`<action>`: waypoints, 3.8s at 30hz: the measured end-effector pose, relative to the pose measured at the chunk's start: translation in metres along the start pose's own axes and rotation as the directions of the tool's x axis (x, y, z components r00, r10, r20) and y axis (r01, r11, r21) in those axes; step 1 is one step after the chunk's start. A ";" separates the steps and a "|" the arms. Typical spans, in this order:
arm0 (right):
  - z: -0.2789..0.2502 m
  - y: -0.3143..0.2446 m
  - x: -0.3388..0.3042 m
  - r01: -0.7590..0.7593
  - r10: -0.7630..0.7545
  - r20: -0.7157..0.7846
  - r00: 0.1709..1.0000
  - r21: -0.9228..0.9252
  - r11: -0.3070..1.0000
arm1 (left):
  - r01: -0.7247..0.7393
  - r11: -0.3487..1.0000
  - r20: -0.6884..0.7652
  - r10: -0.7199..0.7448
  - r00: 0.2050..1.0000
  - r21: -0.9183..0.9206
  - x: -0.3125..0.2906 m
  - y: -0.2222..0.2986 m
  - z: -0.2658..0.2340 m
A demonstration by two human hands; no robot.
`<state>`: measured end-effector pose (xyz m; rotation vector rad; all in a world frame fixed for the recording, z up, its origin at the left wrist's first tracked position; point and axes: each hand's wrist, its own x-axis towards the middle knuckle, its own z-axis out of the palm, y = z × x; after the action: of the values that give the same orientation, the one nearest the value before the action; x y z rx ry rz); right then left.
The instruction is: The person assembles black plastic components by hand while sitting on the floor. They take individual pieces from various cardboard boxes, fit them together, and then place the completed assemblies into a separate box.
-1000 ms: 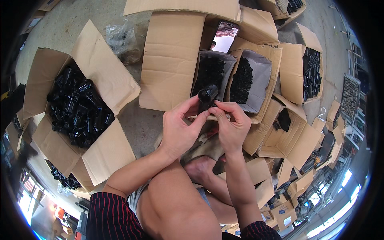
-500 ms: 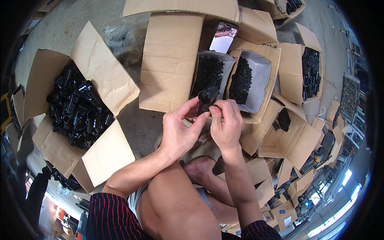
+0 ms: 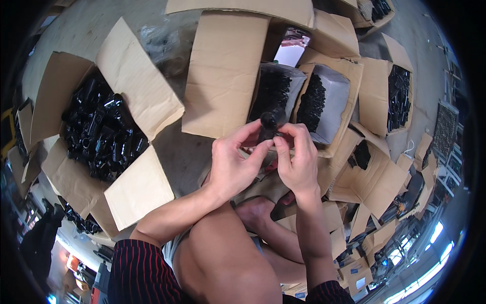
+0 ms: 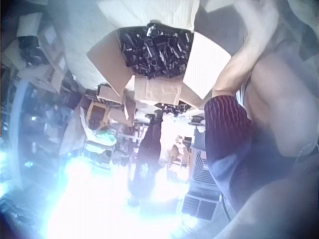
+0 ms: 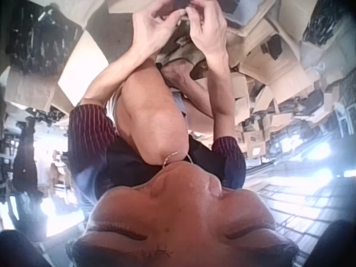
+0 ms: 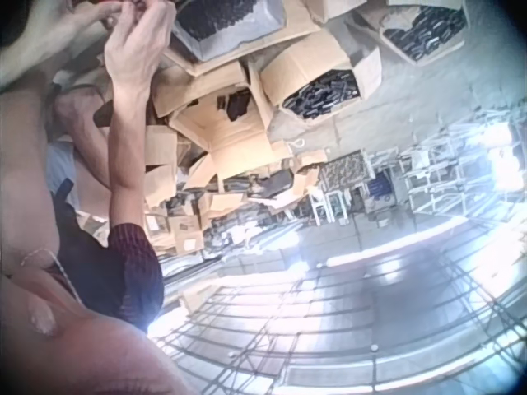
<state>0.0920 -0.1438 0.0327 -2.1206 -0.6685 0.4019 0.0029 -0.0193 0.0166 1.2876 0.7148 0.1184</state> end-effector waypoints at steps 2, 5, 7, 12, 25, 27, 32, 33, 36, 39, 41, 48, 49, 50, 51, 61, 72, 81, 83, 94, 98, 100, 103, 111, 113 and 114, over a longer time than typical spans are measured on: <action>0.000 0.001 0.001 0.105 -0.092 0.072 0.993 -0.220 0.970 | 0.096 0.995 -0.024 -0.095 0.995 0.028 -0.003 0.005 0.000; 0.006 0.009 -0.009 -0.005 0.024 0.048 0.999 -0.369 0.930 | -0.055 0.994 0.005 0.055 0.998 0.099 -0.001 0.002 -0.001; 0.018 0.018 -0.013 -0.236 0.233 -0.069 0.970 -0.049 0.970 | -0.094 0.984 0.047 0.088 0.995 0.154 0.005 0.003 -0.009; 0.030 -0.009 -0.008 -0.039 0.027 -0.128 0.991 -0.094 0.995 | 0.003 0.992 -0.007 -0.002 1.000 0.125 -0.005 0.006 -0.015; 0.014 -0.003 -0.026 -0.079 0.075 -0.031 0.997 -0.169 0.982 | -0.033 0.992 -0.006 0.034 0.999 0.125 -0.019 0.016 -0.012; 0.004 -0.003 -0.035 -0.100 0.081 -0.116 0.990 -0.168 0.981 | -0.134 0.983 0.066 0.126 0.990 0.125 -0.027 0.023 -0.007; -0.009 -0.050 -0.061 -0.014 0.011 0.017 1.000 0.174 0.985 | -0.391 0.883 0.044 0.394 0.918 0.259 -0.084 0.070 -0.041; -0.019 -0.064 -0.070 0.002 0.005 -0.028 1.000 0.236 0.972 | -0.421 0.884 0.131 0.402 0.906 0.205 -0.096 0.092 -0.044; -0.049 -0.055 -0.090 -0.038 0.032 0.022 0.999 0.308 0.951 | -0.644 0.739 0.264 0.593 0.761 0.195 -0.134 0.137 -0.055; -0.067 -0.090 -0.102 -0.016 0.027 -0.034 0.999 0.283 0.959 | -0.845 0.455 0.305 0.793 0.528 0.281 -0.167 0.162 -0.061; -0.080 -0.160 -0.142 0.004 0.020 -0.085 0.996 0.274 0.962 | -0.834 0.450 0.270 0.801 0.535 0.319 -0.210 0.183 -0.084; -0.135 -0.095 -0.227 0.054 -0.017 -0.273 0.962 0.127 0.991 | -0.358 0.931 -0.045 0.362 0.931 0.076 -0.326 0.135 -0.206; -0.142 -0.075 -0.245 -0.019 0.052 -0.230 0.972 0.141 0.990 | -0.268 0.960 -0.150 0.278 0.949 0.083 -0.342 0.124 -0.220; -0.140 -0.056 -0.257 -0.086 0.112 -0.155 0.982 0.164 0.983 | -0.233 0.972 -0.252 0.227 0.941 0.006 -0.333 0.063 -0.245; -0.145 -0.039 -0.275 -0.163 0.180 -0.128 0.975 0.138 0.977 | -0.165 0.976 -0.262 0.124 0.957 -0.140 -0.345 0.053 -0.253; -0.128 -0.011 -0.285 -0.263 0.266 -0.027 0.964 0.082 0.961 | 0.036 0.955 -0.525 -0.194 0.829 -0.295 -0.270 -0.023 -0.381; -0.134 0.060 -0.325 -0.396 0.509 -0.213 0.834 0.410 0.822 | 0.284 0.948 -0.334 -0.225 0.915 0.141 -0.261 -0.034 -0.325; -0.163 0.084 -0.255 -0.516 0.786 -0.461 0.411 0.593 0.618 | -0.116 0.892 0.068 0.096 0.993 0.438 -0.174 0.026 -0.136; -0.167 0.130 -0.254 -0.429 0.830 -0.482 0.282 0.710 0.558 | -0.120 0.878 0.198 0.030 0.980 0.463 -0.145 0.040 -0.119; -0.230 0.370 -0.148 -0.840 0.465 -0.744 0.480 -0.237 0.488 | 0.100 0.833 0.302 -0.306 0.903 0.544 -0.046 0.046 -0.067; -0.223 0.354 -0.115 -0.870 0.457 -0.749 0.480 -0.342 0.354 | 0.161 0.855 0.215 -0.299 0.930 0.493 -0.043 0.050 -0.059; -0.217 0.349 -0.108 -0.880 0.423 -0.775 0.469 -0.370 0.298 | 0.186 0.867 0.192 -0.303 0.934 0.463 -0.045 0.043 -0.055; -0.216 0.341 -0.109 -0.885 0.450 -0.762 0.466 -0.401 0.237 | 0.199 0.876 0.215 -0.318 0.923 0.440 -0.041 0.036 -0.045; -0.223 0.330 -0.133 -0.900 0.594 -0.677 0.435 -0.356 0.252 | 0.188 0.938 0.341 -0.285 0.896 0.290 -0.005 -0.002 0.021; -0.220 0.320 -0.125 -0.849 0.544 -0.657 0.522 -0.457 0.264 | 0.159 0.955 0.361 -0.245 0.900 0.251 -0.005 -0.003 0.039; -0.220 0.317 -0.133 -0.829 0.530 -0.646 0.550 -0.500 0.251 | 0.150 0.960 0.398 -0.236 0.886 0.236 -0.005 -0.003 0.052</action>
<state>0.1959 -0.5194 -0.0902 -3.1984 0.5684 0.1596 0.0267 -0.0653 0.0212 1.3635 0.4812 -0.3991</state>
